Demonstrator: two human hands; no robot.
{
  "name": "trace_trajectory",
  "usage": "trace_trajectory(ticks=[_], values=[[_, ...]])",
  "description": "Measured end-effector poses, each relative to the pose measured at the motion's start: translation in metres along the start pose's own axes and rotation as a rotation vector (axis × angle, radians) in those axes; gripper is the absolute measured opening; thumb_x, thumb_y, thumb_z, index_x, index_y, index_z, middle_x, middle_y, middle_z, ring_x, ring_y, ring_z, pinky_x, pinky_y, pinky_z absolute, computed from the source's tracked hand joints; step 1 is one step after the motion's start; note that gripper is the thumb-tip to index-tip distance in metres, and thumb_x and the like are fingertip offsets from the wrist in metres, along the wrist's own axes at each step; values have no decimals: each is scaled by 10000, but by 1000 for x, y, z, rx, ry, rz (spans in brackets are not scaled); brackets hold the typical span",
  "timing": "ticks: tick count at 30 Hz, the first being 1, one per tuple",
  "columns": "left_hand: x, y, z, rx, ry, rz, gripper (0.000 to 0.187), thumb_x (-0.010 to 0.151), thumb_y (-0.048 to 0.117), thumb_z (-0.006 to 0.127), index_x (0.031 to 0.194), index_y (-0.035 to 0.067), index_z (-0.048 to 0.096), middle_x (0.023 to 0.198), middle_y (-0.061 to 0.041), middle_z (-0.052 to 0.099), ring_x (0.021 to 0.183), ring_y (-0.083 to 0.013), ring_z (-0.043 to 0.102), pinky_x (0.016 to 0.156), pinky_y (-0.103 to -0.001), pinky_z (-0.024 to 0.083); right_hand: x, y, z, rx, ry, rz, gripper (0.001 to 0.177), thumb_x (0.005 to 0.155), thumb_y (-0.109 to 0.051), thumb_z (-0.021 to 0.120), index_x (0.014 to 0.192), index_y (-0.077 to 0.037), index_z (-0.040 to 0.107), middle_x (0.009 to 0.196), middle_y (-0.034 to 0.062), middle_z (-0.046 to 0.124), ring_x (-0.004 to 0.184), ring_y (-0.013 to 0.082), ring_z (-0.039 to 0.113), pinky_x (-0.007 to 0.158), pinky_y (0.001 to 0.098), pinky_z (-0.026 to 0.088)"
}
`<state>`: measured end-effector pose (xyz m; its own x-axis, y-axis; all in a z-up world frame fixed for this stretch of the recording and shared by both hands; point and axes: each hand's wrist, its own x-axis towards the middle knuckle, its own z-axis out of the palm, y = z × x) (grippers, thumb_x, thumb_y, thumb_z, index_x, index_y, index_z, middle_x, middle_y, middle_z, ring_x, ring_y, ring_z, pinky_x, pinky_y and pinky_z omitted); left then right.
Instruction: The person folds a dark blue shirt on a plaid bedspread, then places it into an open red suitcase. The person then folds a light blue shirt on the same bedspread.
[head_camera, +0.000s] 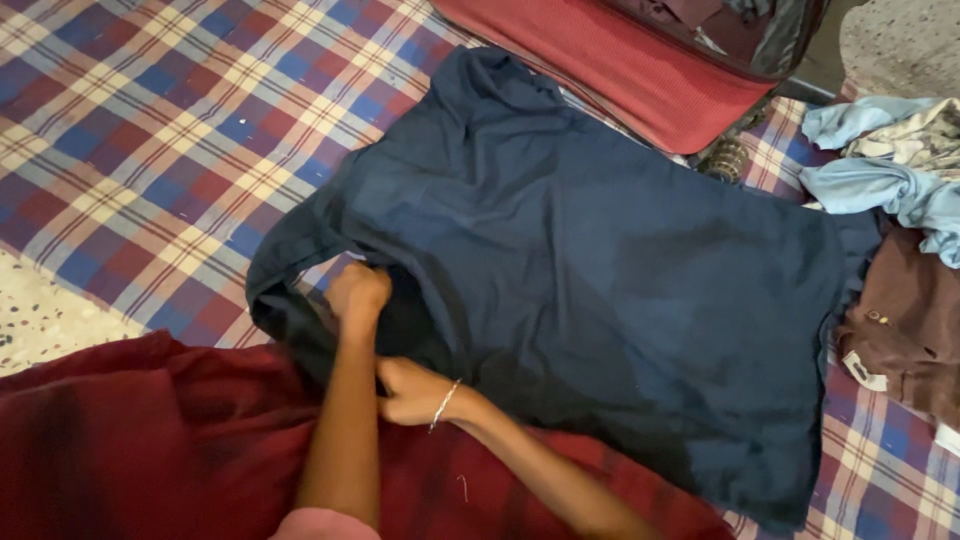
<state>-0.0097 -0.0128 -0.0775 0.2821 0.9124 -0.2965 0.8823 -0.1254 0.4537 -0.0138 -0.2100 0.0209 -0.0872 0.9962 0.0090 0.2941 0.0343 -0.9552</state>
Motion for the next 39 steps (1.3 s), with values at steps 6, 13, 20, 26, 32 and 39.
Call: trace_trajectory(ticks=[6, 13, 20, 26, 32, 39], values=[[-7, -12, -7, -618, 339, -503, 431, 782, 218, 661, 1142, -16, 616, 1072, -233, 636, 1003, -379, 633, 932, -446, 500, -10, -32, -13, -71, -83, 255, 566, 905, -213, 645, 1407, 21, 531, 1132, 286, 716, 1032, 391, 714, 916, 426, 551], [-57, 16, -21, -717, 728, -124, 436, 846, -33, 479, 1281, -25, 500, 1129, -251, 540, 1062, -414, 561, 1019, -461, 464, -29, -22, -66, 37, -89, 50, 404, 1005, -248, 658, 1301, 24, 630, 1159, 163, 754, 1061, 246, 728, 933, 354, 566], [-101, 62, -19, -503, 400, 713, 356, 1026, -10, 527, 1376, 34, 483, 1298, -244, 552, 1282, -409, 535, 1154, -446, 415, -53, 13, -116, -541, 838, 284, 611, 931, -399, 691, 1400, -33, 554, 1401, 278, 541, 1295, 430, 496, 1062, 494, 408], [-102, 41, 0, -752, 232, 414, 648, 1097, 142, 486, 1619, -37, 147, 1666, -335, 248, 1541, -500, 232, 1216, -457, 231, -66, 24, -58, -987, 633, 443, 873, 891, -625, 623, 1596, -197, 336, 1671, 221, 156, 1514, 491, 111, 1143, 680, 121], [-100, 54, -2, -651, 283, 288, 799, 998, 213, 553, 1621, -44, 124, 1640, -375, 199, 1511, -493, 259, 1249, -439, 263, -71, 27, -55, -870, 571, 430, 846, 902, -615, 609, 1585, -197, 336, 1656, 206, 203, 1506, 469, 150, 1141, 674, 118], [-90, 131, -1, -24, 185, 502, 743, 987, 473, 529, 1606, 131, 303, 1690, -153, 193, 1542, -426, 154, 1169, -666, 174, -56, 44, -123, -924, 893, 426, 782, 986, -550, 556, 1623, -156, 333, 1696, 193, 259, 1557, 409, 227, 1176, 662, 139]])
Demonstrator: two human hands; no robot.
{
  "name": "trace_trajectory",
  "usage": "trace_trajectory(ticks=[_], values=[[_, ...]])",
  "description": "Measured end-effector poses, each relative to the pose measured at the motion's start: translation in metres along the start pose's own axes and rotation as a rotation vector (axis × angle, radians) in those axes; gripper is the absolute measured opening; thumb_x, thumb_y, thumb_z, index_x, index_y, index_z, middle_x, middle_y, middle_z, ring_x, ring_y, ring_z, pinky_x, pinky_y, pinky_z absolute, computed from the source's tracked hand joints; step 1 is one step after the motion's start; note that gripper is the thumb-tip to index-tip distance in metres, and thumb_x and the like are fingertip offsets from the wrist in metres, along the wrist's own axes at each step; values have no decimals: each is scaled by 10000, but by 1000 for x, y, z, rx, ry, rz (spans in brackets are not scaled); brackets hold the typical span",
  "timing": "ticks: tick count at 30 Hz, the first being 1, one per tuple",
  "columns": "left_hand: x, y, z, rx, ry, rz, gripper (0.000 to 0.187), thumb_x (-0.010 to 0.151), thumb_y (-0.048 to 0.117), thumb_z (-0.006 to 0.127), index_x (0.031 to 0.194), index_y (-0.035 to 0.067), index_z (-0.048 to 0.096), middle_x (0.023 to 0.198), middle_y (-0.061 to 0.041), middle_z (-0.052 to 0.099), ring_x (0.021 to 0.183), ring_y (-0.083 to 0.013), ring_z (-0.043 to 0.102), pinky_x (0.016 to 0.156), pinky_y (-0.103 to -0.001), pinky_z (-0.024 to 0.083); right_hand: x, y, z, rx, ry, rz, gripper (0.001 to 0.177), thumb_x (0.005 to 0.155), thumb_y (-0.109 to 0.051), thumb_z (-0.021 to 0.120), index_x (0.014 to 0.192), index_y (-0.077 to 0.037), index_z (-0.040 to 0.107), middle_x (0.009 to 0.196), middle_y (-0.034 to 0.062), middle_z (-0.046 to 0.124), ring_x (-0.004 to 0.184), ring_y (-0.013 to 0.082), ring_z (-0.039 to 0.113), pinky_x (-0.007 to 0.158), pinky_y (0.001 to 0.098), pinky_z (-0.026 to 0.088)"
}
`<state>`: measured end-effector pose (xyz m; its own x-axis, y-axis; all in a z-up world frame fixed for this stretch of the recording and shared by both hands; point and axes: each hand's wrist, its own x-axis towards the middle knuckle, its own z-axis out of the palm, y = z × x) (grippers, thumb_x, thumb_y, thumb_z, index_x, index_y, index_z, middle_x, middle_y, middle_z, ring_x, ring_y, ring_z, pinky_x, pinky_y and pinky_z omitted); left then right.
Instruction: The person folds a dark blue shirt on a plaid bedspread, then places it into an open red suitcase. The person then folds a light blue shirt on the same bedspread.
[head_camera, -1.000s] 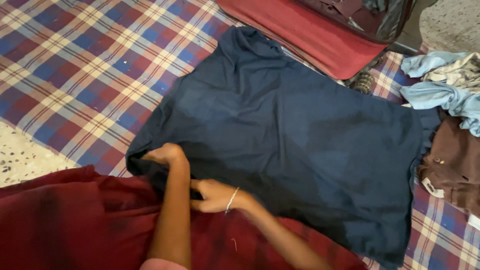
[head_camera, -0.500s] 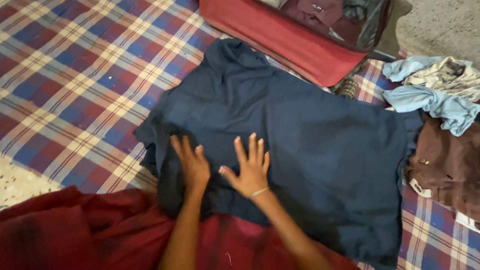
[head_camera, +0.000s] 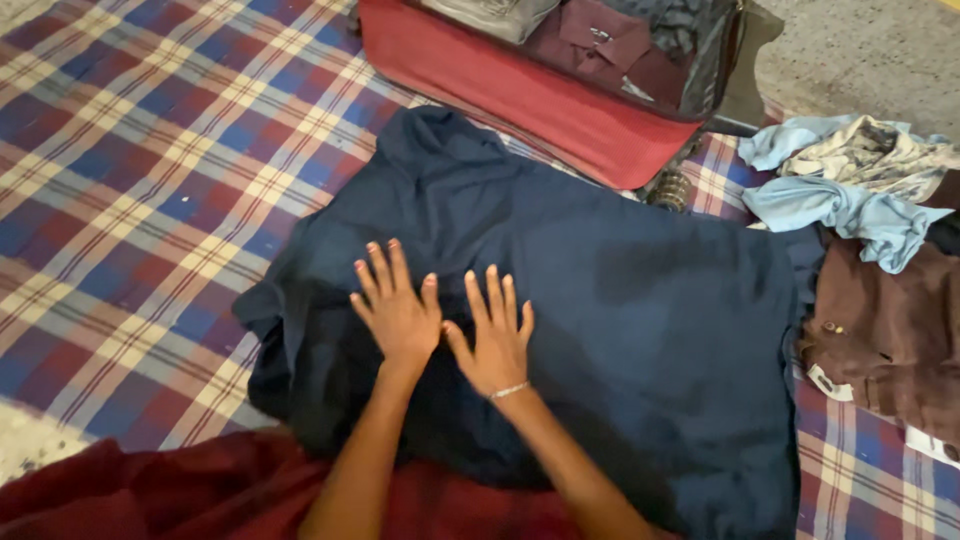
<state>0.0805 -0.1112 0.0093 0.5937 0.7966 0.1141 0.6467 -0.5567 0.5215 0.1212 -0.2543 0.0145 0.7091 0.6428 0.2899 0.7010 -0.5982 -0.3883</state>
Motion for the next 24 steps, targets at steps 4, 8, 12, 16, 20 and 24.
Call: trace_trajectory(ticks=[4, 8, 12, 16, 20, 24], values=[[24, 12, 18, 26, -60, 125, 733, 984, 564, 491, 1593, 190, 327, 1674, -138, 207, 1529, -418, 145, 1176, -655, 161, 28, 34, -1, -115, -10, -27, 757, 958, -579, 561, 1582, -180, 403, 1669, 200, 263, 1531, 418, 220, 1158, 661, 145], [28, 4, 24, 143, 203, 285, 668, 980, 549, 488, 1499, 128, 488, 1577, -190, 416, 1461, -418, 323, 1141, -646, 260, 38, 48, 2, -83, 5, -52, 646, 912, -571, 590, 1419, -171, 572, 1489, 202, 486, 1390, 421, 387, 1081, 628, 238], [67, 18, 29, 81, 97, 12, 381, 1037, 403, 577, 1264, 97, 602, 1275, -149, 562, 1178, -401, 568, 988, -558, 443, 85, 94, 2, 227, 6, 298, 465, 958, -478, 563, 1297, -177, 661, 960, 96, 789, 938, 278, 742, 929, 498, 496], [143, 35, 30, -94, 233, 105, 368, 965, 173, 725, 1284, 53, 586, 1322, -197, 544, 1016, -426, 655, 827, -501, 539, 145, 170, -15, 151, 229, 255, 299, 1010, -288, 607, 1258, -136, 675, 833, 172, 732, 723, 355, 718, 644, 454, 543], [211, 41, 43, -134, 207, -74, 848, 822, 278, 819, 1479, -61, 403, 1499, -293, 399, 986, -509, 631, 821, -534, 529, 171, 226, -37, 132, -24, 559, 407, 982, -306, 630, 1364, -176, 576, 707, 135, 728, 555, 307, 690, 571, 422, 549], [253, 13, 63, -73, -92, -170, 755, 775, 410, 875, 1312, -8, 546, 1335, -275, 568, 1131, -482, 615, 921, -533, 514, 172, 248, -33, 328, -75, 786, 487, 898, -271, 751, 1345, -208, 569, 627, 138, 696, 448, 236, 649, 453, 386, 530]])
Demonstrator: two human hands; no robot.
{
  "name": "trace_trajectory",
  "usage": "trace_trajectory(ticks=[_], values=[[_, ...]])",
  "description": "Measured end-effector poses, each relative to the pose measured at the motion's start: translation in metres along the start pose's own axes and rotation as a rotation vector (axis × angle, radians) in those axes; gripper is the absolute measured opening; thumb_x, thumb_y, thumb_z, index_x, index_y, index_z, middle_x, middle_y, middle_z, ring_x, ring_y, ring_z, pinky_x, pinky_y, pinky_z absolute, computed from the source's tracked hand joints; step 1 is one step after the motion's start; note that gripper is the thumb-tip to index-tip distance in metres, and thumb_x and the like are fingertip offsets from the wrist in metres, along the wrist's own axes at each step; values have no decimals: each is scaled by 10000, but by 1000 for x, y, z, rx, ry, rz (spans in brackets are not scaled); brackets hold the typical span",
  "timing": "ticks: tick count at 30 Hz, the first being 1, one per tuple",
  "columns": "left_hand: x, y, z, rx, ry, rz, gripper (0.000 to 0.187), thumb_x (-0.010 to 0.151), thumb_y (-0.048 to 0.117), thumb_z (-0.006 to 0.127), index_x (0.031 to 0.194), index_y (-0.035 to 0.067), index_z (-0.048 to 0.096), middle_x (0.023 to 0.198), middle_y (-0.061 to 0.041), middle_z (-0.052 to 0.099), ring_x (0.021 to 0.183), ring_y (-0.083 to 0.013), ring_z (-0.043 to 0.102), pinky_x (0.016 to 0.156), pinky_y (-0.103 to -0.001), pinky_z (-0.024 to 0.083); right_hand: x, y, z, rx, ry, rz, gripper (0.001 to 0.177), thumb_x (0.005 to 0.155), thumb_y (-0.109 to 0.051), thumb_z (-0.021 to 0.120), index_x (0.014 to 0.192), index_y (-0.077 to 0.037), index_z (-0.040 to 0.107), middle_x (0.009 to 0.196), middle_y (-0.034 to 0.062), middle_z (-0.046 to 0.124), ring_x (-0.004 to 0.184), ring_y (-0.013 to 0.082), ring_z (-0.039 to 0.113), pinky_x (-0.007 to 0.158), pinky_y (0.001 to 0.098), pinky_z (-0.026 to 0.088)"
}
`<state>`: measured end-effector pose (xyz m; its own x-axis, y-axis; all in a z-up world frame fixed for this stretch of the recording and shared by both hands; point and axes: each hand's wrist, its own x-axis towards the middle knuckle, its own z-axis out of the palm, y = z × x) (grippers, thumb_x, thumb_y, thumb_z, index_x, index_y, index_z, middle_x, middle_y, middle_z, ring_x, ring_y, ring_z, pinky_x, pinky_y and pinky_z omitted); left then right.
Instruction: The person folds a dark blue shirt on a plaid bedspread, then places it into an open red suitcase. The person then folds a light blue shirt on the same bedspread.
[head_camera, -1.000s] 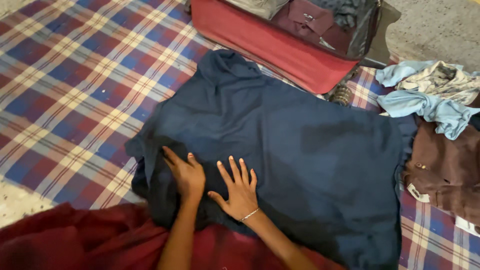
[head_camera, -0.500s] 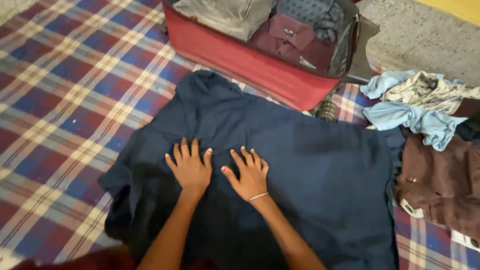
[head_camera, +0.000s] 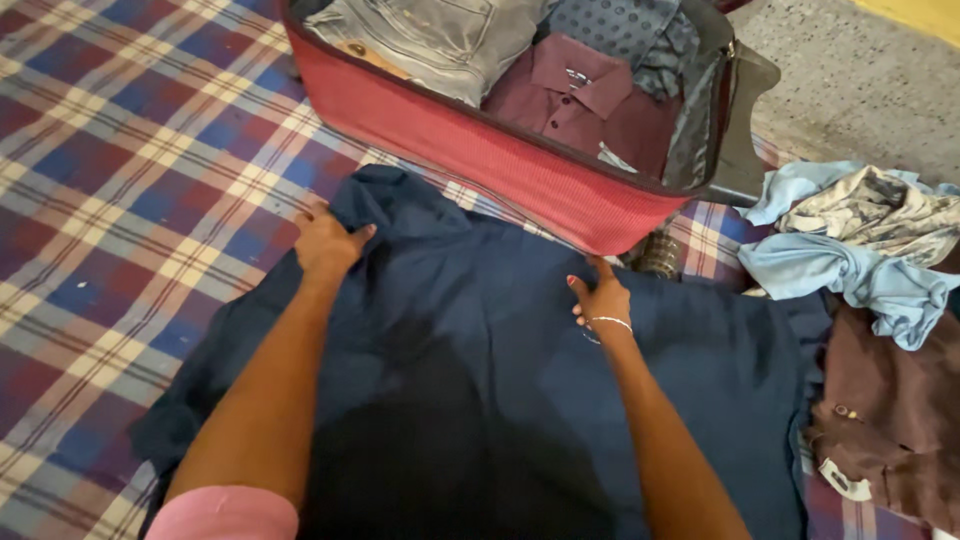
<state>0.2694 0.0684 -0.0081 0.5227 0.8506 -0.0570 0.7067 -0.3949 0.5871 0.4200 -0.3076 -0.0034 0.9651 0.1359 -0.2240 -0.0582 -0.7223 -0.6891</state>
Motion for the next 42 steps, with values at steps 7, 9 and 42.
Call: trace_trajectory(ticks=[7, 9, 42], values=[[36, 5, 15, -129, 430, 164, 400, 899, 266, 829, 1044, -65, 657, 1149, -284, 587, 1059, -498, 597, 906, -547, 479, 24, 27, 7, 242, 4, -4, 143, 967, -159, 684, 1044, -66, 609, 629, 136, 687, 457, 220, 686, 378, 360, 514], [31, 23, 12, -215, 441, 153, 351, 921, 198, 788, 1072, -73, 623, 1159, -287, 539, 1022, -503, 586, 866, -559, 463, 19, 30, 12, 263, 69, -51, 130, 984, -162, 680, 1018, -60, 608, 643, 129, 689, 468, 225, 687, 389, 366, 513], [-42, 113, 38, -78, 150, 779, 266, 833, -57, 666, 1086, 23, 693, 1345, -263, 514, 893, -462, 667, 776, -516, 536, 78, 177, -152, 251, 466, -21, 127, 941, 43, 611, 1048, -14, 572, 833, 136, 694, 600, 203, 729, 462, 336, 567]])
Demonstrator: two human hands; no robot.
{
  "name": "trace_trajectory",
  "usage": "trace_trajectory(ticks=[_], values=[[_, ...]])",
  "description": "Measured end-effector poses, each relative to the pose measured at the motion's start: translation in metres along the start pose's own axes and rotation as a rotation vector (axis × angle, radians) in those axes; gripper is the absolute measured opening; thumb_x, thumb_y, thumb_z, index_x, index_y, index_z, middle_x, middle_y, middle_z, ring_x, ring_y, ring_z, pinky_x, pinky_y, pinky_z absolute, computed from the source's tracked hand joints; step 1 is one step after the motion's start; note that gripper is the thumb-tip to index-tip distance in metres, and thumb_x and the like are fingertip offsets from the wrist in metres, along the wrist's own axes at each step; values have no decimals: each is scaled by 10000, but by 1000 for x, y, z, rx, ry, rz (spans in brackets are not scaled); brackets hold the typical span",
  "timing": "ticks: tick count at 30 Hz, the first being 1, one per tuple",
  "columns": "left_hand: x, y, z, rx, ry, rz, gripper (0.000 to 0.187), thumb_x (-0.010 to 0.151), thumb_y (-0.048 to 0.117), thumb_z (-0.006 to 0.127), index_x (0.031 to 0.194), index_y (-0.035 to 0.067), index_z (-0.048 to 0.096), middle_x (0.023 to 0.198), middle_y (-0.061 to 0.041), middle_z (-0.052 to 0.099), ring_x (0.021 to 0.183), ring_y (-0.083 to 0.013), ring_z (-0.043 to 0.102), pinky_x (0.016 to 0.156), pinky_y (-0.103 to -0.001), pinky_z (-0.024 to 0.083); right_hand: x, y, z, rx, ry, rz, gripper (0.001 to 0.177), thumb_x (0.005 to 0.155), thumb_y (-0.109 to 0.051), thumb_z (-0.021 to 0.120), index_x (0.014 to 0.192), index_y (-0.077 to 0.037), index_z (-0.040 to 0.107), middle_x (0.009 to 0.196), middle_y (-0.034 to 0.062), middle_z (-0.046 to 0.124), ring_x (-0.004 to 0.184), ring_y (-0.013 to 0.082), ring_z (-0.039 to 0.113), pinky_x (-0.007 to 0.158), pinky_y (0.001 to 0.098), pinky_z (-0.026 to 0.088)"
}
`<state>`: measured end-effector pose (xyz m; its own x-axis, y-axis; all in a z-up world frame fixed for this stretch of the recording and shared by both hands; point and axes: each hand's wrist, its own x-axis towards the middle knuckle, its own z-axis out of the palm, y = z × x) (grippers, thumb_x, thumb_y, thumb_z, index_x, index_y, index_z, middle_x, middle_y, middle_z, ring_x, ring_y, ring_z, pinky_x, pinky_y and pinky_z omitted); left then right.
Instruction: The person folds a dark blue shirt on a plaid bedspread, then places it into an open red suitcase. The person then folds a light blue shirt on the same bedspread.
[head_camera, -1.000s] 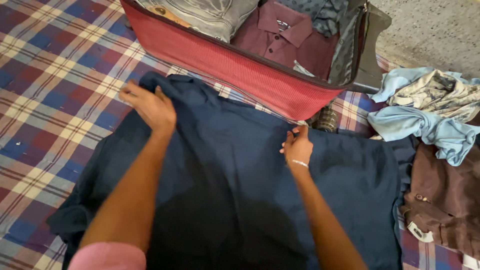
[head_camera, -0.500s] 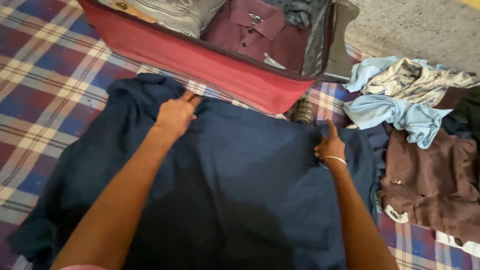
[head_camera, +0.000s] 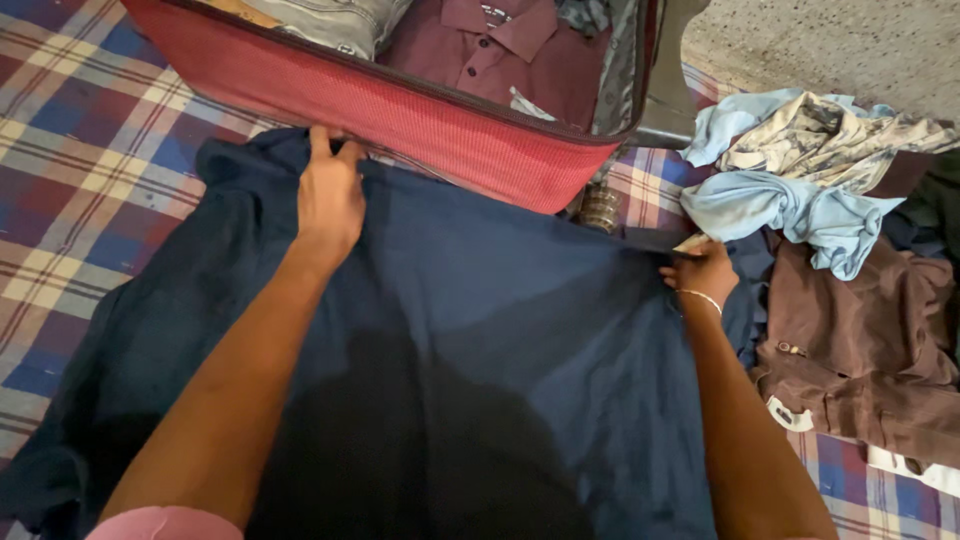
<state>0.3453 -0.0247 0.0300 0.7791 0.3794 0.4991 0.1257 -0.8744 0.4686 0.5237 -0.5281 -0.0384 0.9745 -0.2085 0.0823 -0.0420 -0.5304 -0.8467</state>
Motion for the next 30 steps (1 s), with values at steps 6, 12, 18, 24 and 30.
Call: trace_trajectory(ticks=[6, 12, 18, 24, 30], values=[[-46, 10, -28, 18, 186, 92, 318, 859, -17, 709, 1160, 86, 706, 1217, -142, 581, 1077, -358, 641, 865, -469, 506, -53, 7, -24, -7, 272, -380, 145, 945, 73, 551, 1058, -17, 538, 877, 157, 672, 744, 257, 723, 621, 374, 544], [-161, 38, -56, 100, 262, -57, 373, 773, 68, 777, 1127, 151, 696, 1102, -128, 562, 1149, -328, 581, 953, -483, 432, -129, 45, -47, -251, 441, -446, 144, 851, 60, 623, 964, -26, 601, 862, 174, 638, 761, 339, 643, 715, 438, 516], [-217, 47, -51, 228, 150, -266, 391, 780, 51, 779, 1151, 156, 714, 1139, -119, 545, 1054, -339, 553, 953, -474, 443, -126, 119, -45, 120, 260, -127, 194, 883, -69, 670, 1054, -39, 756, 860, 61, 711, 730, 130, 655, 707, 284, 539], [-234, 51, -60, 132, 178, -225, 403, 875, 44, 712, 1268, 133, 704, 1195, -130, 516, 1118, -337, 538, 1002, -464, 435, -113, 125, -47, 644, 346, 121, 218, 953, -117, 693, 1125, 6, 748, 905, 22, 703, 740, 105, 597, 673, 242, 488], [-234, 83, -69, 427, 465, -212, 206, 811, 205, 708, 1012, 190, 750, 1125, -145, 531, 1072, -352, 504, 950, -515, 365, -158, 43, -56, -359, 627, -50, 399, 787, -90, 750, 1182, -42, 725, 1276, 232, 588, 1138, 399, 542, 945, 500, 455]])
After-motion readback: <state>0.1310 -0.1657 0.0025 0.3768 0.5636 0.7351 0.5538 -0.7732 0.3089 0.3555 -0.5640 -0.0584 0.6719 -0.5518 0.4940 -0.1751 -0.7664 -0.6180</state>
